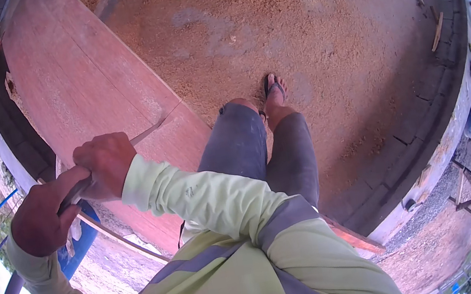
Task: The person uses an L-square and a pencil to mark a line across a plywood board. They then pick up a hand saw and begin cutting the board along the marked line while holding it in place by hand.
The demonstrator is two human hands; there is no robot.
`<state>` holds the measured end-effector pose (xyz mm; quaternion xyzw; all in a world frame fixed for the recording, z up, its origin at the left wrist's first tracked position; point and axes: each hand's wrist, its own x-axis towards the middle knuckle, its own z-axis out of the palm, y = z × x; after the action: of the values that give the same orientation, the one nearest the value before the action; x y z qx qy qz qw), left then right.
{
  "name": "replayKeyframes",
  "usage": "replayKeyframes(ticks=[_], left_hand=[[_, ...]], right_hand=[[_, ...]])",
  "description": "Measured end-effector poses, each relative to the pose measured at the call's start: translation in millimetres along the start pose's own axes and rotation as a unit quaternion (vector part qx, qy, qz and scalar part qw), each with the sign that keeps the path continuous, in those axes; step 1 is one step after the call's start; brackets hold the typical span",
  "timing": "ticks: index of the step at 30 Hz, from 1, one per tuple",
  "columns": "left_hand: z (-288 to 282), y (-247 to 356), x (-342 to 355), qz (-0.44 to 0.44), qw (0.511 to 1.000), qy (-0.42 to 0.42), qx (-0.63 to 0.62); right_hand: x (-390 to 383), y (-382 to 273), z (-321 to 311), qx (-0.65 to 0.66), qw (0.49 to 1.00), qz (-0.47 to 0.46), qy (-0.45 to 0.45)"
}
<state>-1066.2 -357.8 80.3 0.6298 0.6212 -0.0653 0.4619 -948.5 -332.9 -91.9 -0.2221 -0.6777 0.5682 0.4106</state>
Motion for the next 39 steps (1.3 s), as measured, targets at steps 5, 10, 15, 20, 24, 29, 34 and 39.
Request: replayKeyframes(ticks=[5, 10, 15, 20, 24, 29, 34, 39], left_hand=[[67.6, -48.0, 62.4, -0.086, 0.996, 0.013, 0.037], [-13.1, 18.7, -24.2, -0.026, 0.998, 0.021, 0.055], [-5.9, 18.5, -5.1, -0.048, 0.998, 0.015, 0.043], [71.8, -38.7, 71.3, -0.114, 0.99, 0.021, 0.082], [-11.3, 21.7, -19.0, -0.079, 0.994, -0.004, 0.08], [-1.3, 17.3, -4.0, -0.076, 0.997, -0.002, 0.026], [64.3, -32.6, 78.1, -0.119, 0.99, 0.001, 0.074], [-22.7, 37.0, -35.1, -0.127, 0.99, -0.024, 0.063]], right_hand=[[-28.4, 85.9, -3.7, -0.05, 0.994, 0.055, -0.079], [9.7, -29.6, 4.2, -0.007, 1.0, -0.025, -0.003], [4.1, -17.1, -3.3, -0.019, 1.0, 0.0, -0.001], [-39.1, 103.1, -9.1, -0.052, 0.983, 0.075, -0.158], [5.6, -25.6, 5.7, -0.037, 0.999, 0.008, -0.018], [0.3, -12.4, -1.6, -0.015, 1.0, -0.001, -0.009], [-38.9, 93.9, -13.4, 0.019, 0.982, 0.136, -0.13], [9.8, -47.6, 6.6, 0.011, 0.999, 0.018, -0.026]])
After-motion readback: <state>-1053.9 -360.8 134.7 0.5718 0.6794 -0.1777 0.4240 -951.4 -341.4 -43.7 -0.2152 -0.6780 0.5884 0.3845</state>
